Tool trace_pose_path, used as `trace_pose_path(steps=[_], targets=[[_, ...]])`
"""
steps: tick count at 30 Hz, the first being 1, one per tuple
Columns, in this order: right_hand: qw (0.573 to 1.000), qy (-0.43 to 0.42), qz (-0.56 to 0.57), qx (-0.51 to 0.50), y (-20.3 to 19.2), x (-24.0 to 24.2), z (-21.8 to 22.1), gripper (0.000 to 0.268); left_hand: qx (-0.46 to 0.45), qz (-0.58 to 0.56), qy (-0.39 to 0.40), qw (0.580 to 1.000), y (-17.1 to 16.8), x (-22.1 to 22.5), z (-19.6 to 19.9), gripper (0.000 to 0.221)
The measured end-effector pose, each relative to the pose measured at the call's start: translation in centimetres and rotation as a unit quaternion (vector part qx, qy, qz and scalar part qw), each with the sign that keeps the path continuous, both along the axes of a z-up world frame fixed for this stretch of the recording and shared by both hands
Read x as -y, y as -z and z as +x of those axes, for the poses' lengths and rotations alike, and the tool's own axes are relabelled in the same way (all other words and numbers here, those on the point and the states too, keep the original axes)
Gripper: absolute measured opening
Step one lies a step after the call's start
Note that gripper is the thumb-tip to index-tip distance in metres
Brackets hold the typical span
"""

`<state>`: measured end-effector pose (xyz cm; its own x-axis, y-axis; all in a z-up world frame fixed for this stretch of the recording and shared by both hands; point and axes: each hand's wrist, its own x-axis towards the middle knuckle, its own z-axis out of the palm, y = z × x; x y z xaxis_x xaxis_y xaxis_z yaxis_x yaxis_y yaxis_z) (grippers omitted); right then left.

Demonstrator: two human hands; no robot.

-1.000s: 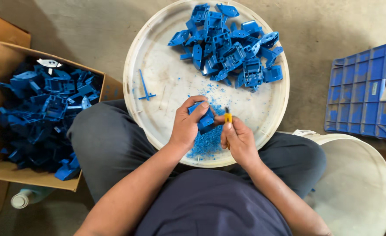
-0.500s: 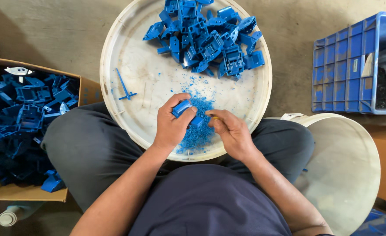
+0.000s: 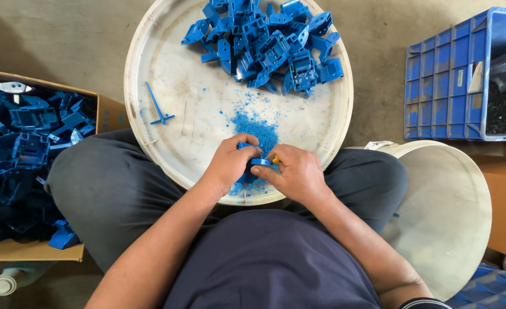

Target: The person removes excess material from blue plastic components using a yellow utility knife while sitting on the floor.

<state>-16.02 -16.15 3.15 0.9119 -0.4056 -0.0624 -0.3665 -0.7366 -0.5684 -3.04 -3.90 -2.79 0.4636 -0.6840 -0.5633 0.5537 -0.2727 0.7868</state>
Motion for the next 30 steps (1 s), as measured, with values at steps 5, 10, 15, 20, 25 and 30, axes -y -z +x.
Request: trace_pose_path(steps=[5,10,15,20,25,30], targets=[[1.000,-0.004,-0.003,0.025,0.4,-0.2,-0.3,0.046,0.015,0.011,0.009,1.000,-0.2,0.1,-0.1,0.021],[1.000,0.013,0.006,0.017,0.0,-0.1,-0.2,0.046,-0.052,0.028,-0.007,0.998,-1.0,0.1,0.1,0.018],[1.000,-0.010,0.007,0.008,0.0,-0.3,-0.1,0.044,0.051,0.036,0.022,0.998,-0.3,0.0,-0.1,0.016],[1.000,-0.015,0.013,0.014,0.1,-0.5,-0.3,0.043,0.041,0.044,0.032,0.998,0.0,-0.1,-0.2,0.015],[0.999,-0.021,0.028,0.007,0.8,-0.3,-0.5,0.047,0.023,0.043,0.029,0.998,-0.2,-0.1,-0.2,0.012],[0.991,0.012,0.136,-0.008,2.5,0.1,-1.1,0.049,-0.018,-0.038,0.002,0.999,0.0,-0.2,-0.2,0.013]])
